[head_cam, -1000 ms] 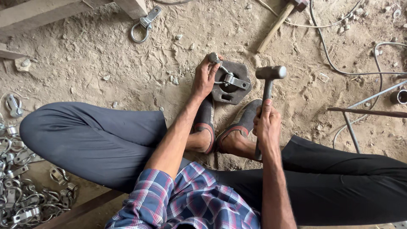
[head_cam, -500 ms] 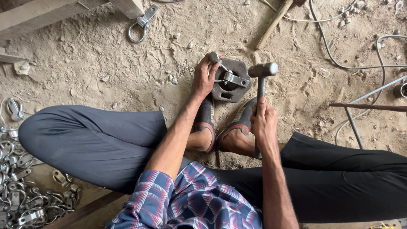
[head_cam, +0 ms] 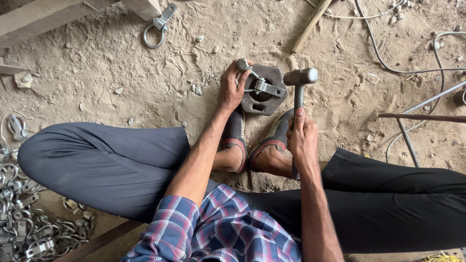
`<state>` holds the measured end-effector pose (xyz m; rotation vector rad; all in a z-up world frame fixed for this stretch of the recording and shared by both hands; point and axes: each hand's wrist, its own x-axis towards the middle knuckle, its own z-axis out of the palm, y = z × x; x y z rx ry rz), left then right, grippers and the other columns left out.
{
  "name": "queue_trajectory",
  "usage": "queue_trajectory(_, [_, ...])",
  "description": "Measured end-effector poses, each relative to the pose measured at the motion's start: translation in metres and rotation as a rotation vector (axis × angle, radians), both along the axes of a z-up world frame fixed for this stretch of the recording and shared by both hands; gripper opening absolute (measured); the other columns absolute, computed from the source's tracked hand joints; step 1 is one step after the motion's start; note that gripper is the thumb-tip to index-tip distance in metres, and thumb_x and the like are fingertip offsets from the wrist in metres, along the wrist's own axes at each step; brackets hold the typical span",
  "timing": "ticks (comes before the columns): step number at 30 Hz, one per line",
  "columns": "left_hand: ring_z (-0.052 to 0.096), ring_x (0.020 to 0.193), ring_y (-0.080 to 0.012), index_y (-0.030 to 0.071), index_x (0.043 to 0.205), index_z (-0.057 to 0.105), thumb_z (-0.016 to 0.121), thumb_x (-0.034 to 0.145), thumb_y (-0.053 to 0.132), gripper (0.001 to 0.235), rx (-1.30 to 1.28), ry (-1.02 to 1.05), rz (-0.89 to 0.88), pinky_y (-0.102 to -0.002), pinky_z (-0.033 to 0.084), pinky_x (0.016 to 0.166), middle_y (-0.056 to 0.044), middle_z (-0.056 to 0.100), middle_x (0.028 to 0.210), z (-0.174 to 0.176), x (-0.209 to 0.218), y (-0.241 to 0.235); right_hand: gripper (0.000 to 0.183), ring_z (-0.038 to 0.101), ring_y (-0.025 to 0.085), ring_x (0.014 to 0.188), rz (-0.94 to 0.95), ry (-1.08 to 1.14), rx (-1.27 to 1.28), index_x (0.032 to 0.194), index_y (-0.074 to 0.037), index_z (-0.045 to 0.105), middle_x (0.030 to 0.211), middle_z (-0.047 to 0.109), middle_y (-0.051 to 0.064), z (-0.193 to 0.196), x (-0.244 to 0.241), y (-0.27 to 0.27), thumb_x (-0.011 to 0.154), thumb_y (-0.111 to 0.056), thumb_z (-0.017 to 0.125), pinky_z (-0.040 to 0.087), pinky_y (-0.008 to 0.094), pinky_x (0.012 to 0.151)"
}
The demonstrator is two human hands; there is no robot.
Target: The person assembles metal pulley or hook components by hand, inserting a metal pin through a housing and using a hammer to secure parts on a metal anvil.
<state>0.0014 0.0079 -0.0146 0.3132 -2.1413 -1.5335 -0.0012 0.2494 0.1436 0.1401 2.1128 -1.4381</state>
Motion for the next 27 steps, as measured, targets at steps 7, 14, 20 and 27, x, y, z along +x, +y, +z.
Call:
queue_trajectory(7, [0.073, 0.116, -0.0268, 0.007, 0.125, 0.064, 0.052, 0.111, 0.024, 0.025, 0.001, 0.005, -0.016, -0.041, 0.067, 0.095, -0.015, 0.07, 0.125, 0.002, 0.002, -0.001, 0.058, 0.039, 0.006, 0.044, 0.004, 0.03, 0.041, 0.074, -0.01, 0.052, 0.055, 0.044, -0.004, -0.004, 0.0, 0.001, 0.108, -0.055, 0.037, 0.033, 0.026, 0.038])
queue_trajectory(14, [0.073, 0.113, -0.0254, 0.008, 0.125, 0.065, 0.051, 0.112, 0.027, 0.026, -0.047, 0.013, -0.009, -0.041, 0.067, 0.092, -0.014, 0.071, 0.123, -0.001, 0.002, -0.002, 0.061, 0.041, 0.007, 0.046, 0.023, 0.083, 0.094, 0.073, -0.008, 0.053, 0.054, 0.046, -0.003, -0.006, -0.001, 0.001, 0.109, -0.055, 0.037, 0.034, 0.026, 0.04])
queue_trajectory(20, [0.075, 0.101, -0.0205, 0.008, 0.124, 0.064, 0.052, 0.112, 0.031, 0.029, -0.179, -0.005, -0.007, -0.037, 0.067, 0.082, -0.01, 0.073, 0.113, -0.001, -0.001, -0.003, 0.061, 0.042, 0.009, 0.043, 0.034, 0.025, 0.127, 0.075, -0.008, 0.056, 0.054, 0.047, -0.001, -0.009, 0.0, 0.0, 0.107, -0.056, 0.037, 0.035, 0.029, 0.037])
queue_trajectory(27, [0.074, 0.102, -0.0221, 0.007, 0.124, 0.064, 0.052, 0.112, 0.029, 0.028, -0.218, 0.008, -0.014, -0.037, 0.066, 0.085, -0.009, 0.072, 0.113, 0.008, -0.001, 0.003, 0.064, 0.046, 0.009, 0.042, 0.144, 0.175, 0.178, 0.072, -0.009, 0.057, 0.053, 0.052, -0.001, -0.032, 0.004, 0.0, 0.107, -0.059, 0.034, 0.038, 0.03, 0.036])
